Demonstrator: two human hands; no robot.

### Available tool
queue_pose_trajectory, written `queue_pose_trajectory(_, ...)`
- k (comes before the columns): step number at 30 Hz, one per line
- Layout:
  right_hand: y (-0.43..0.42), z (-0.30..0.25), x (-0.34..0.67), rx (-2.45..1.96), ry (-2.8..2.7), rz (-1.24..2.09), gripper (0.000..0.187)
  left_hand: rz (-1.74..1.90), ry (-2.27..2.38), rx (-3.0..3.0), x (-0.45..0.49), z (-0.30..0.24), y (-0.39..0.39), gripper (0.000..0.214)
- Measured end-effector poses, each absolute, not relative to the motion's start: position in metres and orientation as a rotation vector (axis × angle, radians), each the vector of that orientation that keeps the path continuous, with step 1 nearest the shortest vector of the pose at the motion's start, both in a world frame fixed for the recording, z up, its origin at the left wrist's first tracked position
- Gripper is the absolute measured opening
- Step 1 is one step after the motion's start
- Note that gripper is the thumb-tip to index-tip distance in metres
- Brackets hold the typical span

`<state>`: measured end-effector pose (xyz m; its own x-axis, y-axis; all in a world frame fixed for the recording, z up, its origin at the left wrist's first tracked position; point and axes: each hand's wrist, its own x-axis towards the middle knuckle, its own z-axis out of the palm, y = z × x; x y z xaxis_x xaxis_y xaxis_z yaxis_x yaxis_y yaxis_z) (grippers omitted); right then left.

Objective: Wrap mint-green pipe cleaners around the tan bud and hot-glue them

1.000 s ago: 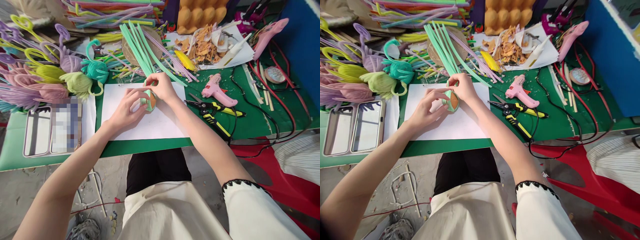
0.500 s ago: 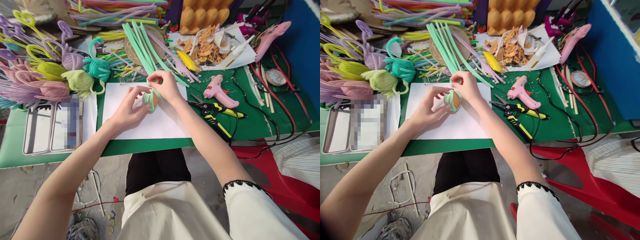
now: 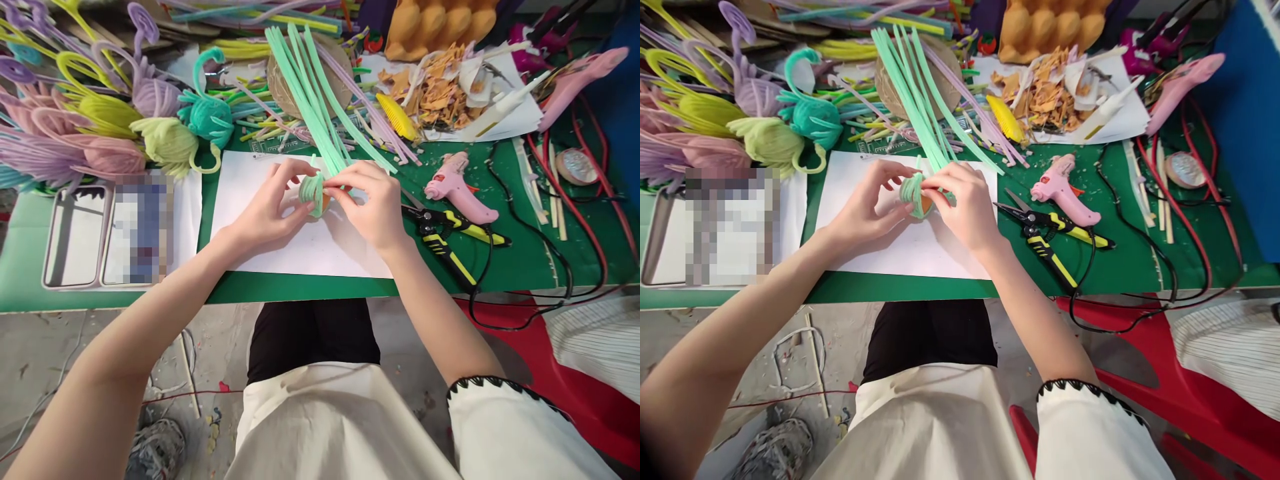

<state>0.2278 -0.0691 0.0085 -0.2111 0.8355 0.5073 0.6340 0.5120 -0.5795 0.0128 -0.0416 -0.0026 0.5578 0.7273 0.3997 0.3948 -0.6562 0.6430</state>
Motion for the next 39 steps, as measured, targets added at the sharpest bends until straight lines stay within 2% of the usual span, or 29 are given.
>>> queue_pose_trajectory(15, -0.071, 0.023, 0.224, -1.414, -2.188, 0.095, 0.024, 0.883, 0.921, 2.293, 0.014, -0.001, -0.041, 0.038)
queue_pose_trajectory(23, -0.065, 0.040, 0.221, -1.386, -2.322, 0.098, 0.032, 0.864, 0.948, 2.301, 0.013, 0.002, -0.042, 0.039)
queue_pose_trajectory(39, -0.073, 0.044, 0.226, -1.346, -2.388, 0.068, 0.025, 0.872, 0.948, 2.271, 0.014, 0.004, -0.043, 0.037)
